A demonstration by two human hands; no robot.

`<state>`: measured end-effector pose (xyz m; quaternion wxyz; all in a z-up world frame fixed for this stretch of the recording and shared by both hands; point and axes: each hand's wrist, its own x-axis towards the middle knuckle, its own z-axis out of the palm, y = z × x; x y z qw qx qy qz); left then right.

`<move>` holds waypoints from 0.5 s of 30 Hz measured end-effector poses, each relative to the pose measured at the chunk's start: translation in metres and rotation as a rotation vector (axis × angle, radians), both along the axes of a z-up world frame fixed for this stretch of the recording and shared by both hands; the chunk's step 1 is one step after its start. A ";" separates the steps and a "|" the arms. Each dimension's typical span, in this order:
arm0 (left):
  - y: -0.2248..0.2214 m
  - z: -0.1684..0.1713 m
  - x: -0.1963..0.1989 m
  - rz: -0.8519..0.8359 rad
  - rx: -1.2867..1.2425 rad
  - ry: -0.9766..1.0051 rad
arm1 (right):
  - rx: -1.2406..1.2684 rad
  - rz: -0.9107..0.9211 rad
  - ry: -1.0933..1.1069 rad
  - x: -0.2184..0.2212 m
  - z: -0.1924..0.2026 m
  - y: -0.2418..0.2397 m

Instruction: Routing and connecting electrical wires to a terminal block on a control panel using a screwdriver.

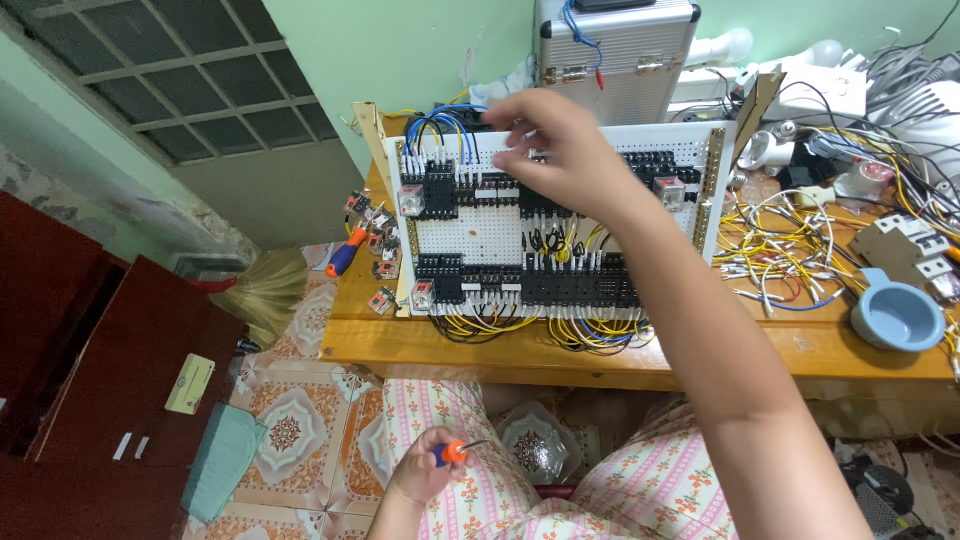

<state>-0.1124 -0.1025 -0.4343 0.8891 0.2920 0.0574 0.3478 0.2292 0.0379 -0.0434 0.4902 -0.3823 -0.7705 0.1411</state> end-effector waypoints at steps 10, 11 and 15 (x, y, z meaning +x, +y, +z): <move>0.008 0.012 -0.004 -0.178 0.043 -0.112 | 0.124 -0.442 0.449 0.238 -0.082 -0.107; 0.007 0.014 -0.005 -0.225 0.034 -0.103 | 0.092 -0.520 0.314 0.251 -0.090 -0.113; 0.012 0.011 -0.006 -0.339 0.017 -0.074 | 0.011 -0.744 -0.255 0.251 -0.099 -0.122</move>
